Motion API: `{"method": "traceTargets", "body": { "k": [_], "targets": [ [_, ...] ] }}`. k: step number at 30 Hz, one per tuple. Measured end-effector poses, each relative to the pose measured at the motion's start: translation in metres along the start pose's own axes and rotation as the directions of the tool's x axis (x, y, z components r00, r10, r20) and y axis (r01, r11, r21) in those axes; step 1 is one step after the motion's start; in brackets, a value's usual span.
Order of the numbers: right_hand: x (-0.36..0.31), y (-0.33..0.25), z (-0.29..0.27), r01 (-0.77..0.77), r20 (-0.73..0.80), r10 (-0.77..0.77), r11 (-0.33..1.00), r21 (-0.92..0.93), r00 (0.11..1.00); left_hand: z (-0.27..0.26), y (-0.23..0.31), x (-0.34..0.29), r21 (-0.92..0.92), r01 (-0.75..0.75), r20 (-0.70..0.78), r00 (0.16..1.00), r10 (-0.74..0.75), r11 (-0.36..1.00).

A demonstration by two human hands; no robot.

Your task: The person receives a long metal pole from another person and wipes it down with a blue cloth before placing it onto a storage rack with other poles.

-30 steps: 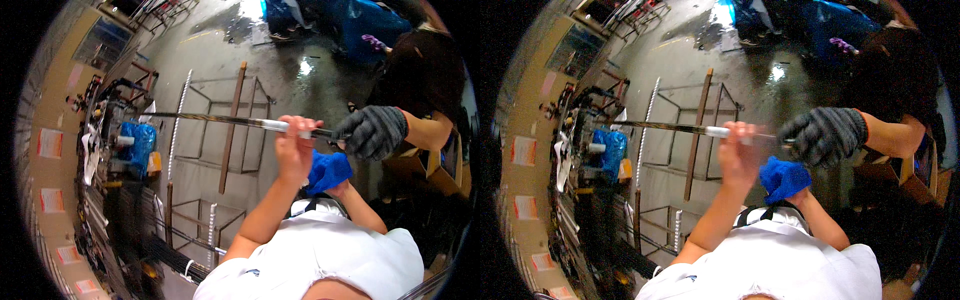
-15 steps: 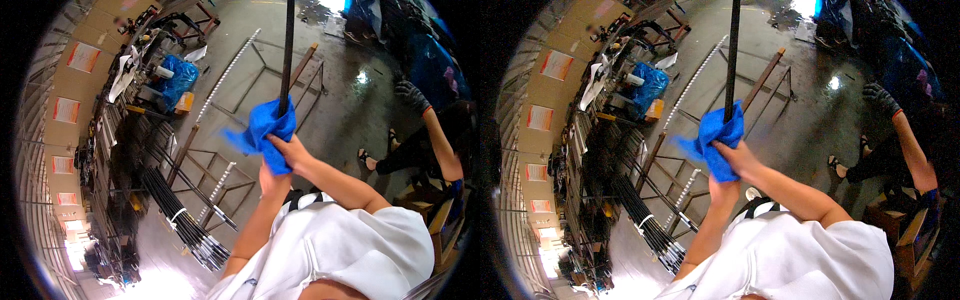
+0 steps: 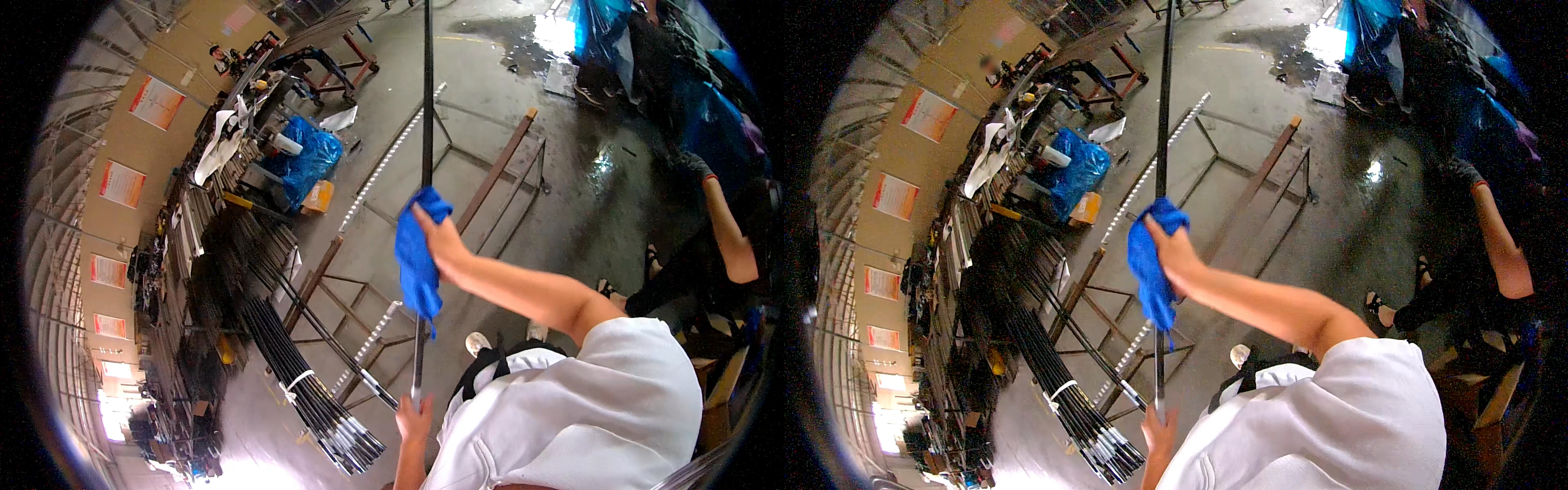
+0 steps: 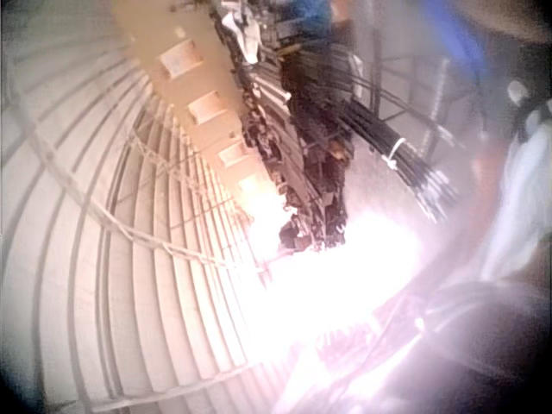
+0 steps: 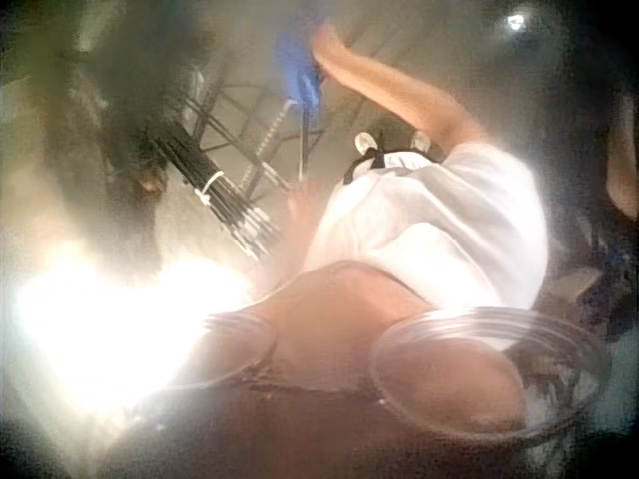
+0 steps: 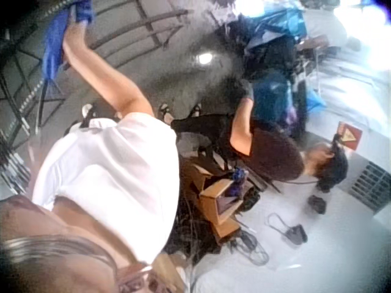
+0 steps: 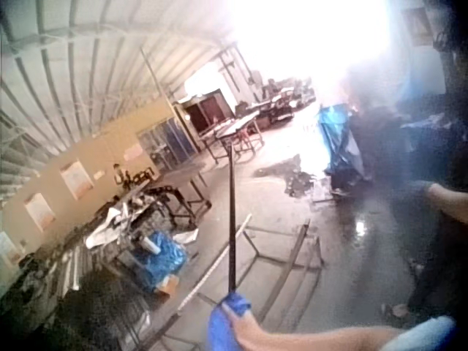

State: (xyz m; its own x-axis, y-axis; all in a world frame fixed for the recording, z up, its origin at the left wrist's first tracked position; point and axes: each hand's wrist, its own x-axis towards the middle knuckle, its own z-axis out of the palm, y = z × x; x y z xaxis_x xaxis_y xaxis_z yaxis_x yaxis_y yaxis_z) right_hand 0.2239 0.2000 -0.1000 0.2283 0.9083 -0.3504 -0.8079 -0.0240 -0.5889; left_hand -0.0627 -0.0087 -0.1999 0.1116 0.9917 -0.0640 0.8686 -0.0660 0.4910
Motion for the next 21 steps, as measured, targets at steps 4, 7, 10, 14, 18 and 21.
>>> {"method": "traceTargets", "body": {
  "k": [4, 7, 10, 14, 18, 21],
  "targets": [
    [0.057, -0.067, 0.008, 0.192, 0.062, -0.187, 0.977, -0.097, 0.980, -0.002, -0.069, -0.061, 0.095, 0.168, 0.002, 0.986, -0.169, 0.981],
    [0.086, -0.136, 0.020, 0.232, 0.026, -0.230, 0.961, -0.151, 0.973, 0.001, -0.113, -0.105, 0.129, 0.238, -0.025, 0.971, -0.237, 0.963],
    [0.087, -0.193, 0.044, 0.369, 0.007, -0.376, 0.907, -0.203, 0.927, -0.009, -0.123, -0.142, 0.121, 0.323, 0.003, 0.946, -0.325, 0.939],
    [0.115, -0.234, 0.038, 0.439, 0.265, -0.407, 0.895, -0.077, 0.874, -0.003, -0.162, -0.179, -0.032, 0.552, 0.212, 0.819, -0.534, 0.833],
    [0.126, -0.218, 0.043, 0.368, 0.399, -0.344, 0.930, 0.019, 0.850, 0.007, -0.151, -0.174, -0.066, 0.627, 0.326, 0.748, -0.578, 0.776],
    [0.126, -0.163, 0.042, 0.192, 0.537, -0.215, 0.976, 0.099, 0.816, 0.009, -0.089, -0.110, -0.014, 0.585, 0.283, 0.780, -0.558, 0.811]
  ]
}}
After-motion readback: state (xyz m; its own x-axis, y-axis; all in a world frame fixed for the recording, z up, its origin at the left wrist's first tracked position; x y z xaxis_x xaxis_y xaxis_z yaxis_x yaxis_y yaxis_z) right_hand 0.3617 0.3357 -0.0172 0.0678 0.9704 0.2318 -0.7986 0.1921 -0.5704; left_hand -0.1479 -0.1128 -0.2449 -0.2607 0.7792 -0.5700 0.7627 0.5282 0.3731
